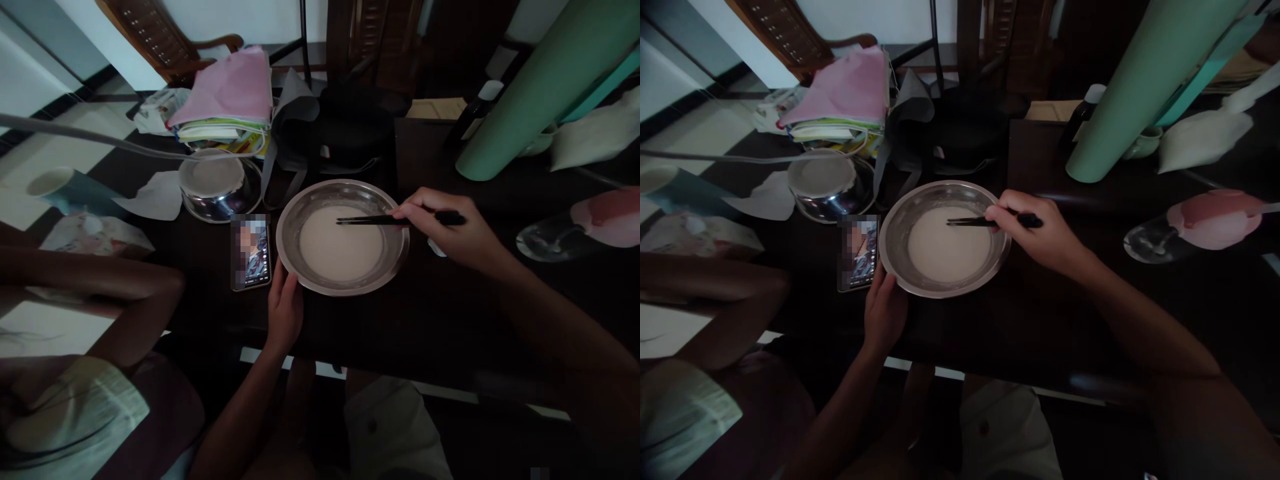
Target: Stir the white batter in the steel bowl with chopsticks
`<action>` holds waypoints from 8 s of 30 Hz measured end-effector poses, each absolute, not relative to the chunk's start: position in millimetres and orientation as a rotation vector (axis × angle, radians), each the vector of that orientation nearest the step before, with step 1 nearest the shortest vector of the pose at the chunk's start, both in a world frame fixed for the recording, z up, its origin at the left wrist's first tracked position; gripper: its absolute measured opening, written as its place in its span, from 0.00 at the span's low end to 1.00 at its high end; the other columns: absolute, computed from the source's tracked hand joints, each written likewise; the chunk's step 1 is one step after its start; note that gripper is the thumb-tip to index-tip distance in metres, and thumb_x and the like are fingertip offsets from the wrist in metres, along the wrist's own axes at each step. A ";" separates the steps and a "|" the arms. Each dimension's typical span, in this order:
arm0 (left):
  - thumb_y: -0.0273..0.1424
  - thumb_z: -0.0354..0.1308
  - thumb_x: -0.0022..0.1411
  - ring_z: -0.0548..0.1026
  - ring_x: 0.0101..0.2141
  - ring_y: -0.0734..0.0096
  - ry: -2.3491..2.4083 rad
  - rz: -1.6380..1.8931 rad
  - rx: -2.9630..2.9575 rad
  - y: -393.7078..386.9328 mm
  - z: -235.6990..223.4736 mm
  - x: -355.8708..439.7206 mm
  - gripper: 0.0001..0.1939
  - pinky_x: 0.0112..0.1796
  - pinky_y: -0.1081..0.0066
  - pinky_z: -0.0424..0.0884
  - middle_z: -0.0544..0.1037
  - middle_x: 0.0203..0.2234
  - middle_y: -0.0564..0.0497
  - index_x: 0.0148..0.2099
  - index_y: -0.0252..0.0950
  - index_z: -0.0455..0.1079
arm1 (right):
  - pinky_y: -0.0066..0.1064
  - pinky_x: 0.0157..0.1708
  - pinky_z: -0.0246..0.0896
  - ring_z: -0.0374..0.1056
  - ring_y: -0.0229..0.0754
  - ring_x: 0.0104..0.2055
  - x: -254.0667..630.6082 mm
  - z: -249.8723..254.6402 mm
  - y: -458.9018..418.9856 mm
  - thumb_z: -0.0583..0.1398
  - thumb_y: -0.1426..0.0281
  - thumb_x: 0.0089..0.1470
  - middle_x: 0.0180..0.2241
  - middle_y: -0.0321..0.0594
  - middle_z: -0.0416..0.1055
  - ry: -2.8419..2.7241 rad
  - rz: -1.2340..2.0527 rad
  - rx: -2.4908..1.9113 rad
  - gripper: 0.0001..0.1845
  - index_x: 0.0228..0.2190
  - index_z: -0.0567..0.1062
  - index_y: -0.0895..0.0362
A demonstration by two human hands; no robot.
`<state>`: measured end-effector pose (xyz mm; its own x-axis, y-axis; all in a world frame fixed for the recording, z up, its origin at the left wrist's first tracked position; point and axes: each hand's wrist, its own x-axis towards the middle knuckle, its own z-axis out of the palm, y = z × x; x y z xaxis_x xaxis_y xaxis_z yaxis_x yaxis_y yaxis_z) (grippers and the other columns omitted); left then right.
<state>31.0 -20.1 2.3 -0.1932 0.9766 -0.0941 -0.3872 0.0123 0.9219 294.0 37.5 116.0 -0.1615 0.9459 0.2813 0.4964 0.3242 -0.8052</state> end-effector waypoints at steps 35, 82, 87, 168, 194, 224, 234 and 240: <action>0.42 0.66 0.62 0.62 0.69 0.56 1.083 1.488 0.748 -19.3 1.8 31.2 0.30 0.68 0.60 0.58 0.70 0.67 0.51 0.65 0.49 0.70 | 0.39 0.25 0.63 0.70 0.43 0.25 317.0 136.9 28.5 0.61 0.53 0.63 0.22 0.39 0.73 -1.640 0.772 -1.299 0.20 0.24 0.79 0.48; 0.42 0.68 0.60 0.61 0.70 0.55 1.084 1.490 0.730 -19.1 -0.1 30.5 0.32 0.68 0.60 0.59 0.70 0.67 0.51 0.65 0.49 0.70 | 0.35 0.28 0.65 0.74 0.40 0.28 300.3 118.5 35.4 0.60 0.58 0.64 0.28 0.39 0.78 -1.735 0.644 -1.252 0.19 0.24 0.78 0.53; 0.40 0.66 0.62 0.61 0.70 0.55 1.076 1.488 0.735 -19.5 1.1 31.1 0.29 0.68 0.60 0.58 0.69 0.67 0.50 0.65 0.49 0.70 | 0.38 0.22 0.61 0.69 0.41 0.21 308.9 132.9 26.5 0.61 0.54 0.63 0.21 0.37 0.73 -1.592 0.731 -1.262 0.21 0.22 0.77 0.49; 0.40 0.67 0.61 0.60 0.70 0.56 1.064 1.500 0.720 -19.0 0.8 31.0 0.30 0.68 0.60 0.57 0.69 0.67 0.51 0.65 0.49 0.70 | 0.36 0.20 0.54 0.61 0.37 0.20 317.6 125.7 34.5 0.60 0.54 0.65 0.20 0.36 0.71 -1.642 0.692 -1.237 0.20 0.24 0.79 0.48; 0.40 0.66 0.63 0.62 0.69 0.58 1.063 1.503 0.744 -19.7 2.1 31.9 0.30 0.68 0.61 0.58 0.70 0.67 0.50 0.66 0.47 0.70 | 0.38 0.21 0.54 0.64 0.40 0.22 315.0 130.9 28.4 0.61 0.55 0.64 0.21 0.39 0.73 -1.593 0.700 -1.278 0.22 0.21 0.79 0.48; 0.41 0.66 0.63 0.60 0.70 0.56 1.079 1.492 0.764 -19.9 3.4 31.6 0.29 0.68 0.60 0.57 0.70 0.67 0.51 0.65 0.48 0.70 | 0.36 0.21 0.58 0.64 0.38 0.20 298.4 123.4 23.9 0.61 0.52 0.63 0.21 0.36 0.73 -1.637 0.859 -1.183 0.23 0.22 0.79 0.51; 0.41 0.65 0.64 0.61 0.69 0.57 1.065 1.484 0.767 -20.0 4.2 31.1 0.28 0.68 0.60 0.57 0.70 0.67 0.51 0.66 0.49 0.70 | 0.37 0.29 0.63 0.69 0.41 0.27 294.0 105.1 36.9 0.58 0.54 0.66 0.28 0.38 0.77 -1.815 0.683 -1.234 0.18 0.29 0.80 0.49; 0.41 0.66 0.63 0.61 0.69 0.57 1.079 1.487 0.754 -20.2 4.8 31.5 0.29 0.68 0.61 0.58 0.70 0.67 0.52 0.65 0.50 0.71 | 0.39 0.23 0.55 0.62 0.39 0.21 305.0 117.9 32.2 0.59 0.51 0.64 0.23 0.37 0.72 -1.655 0.564 -1.284 0.23 0.24 0.77 0.50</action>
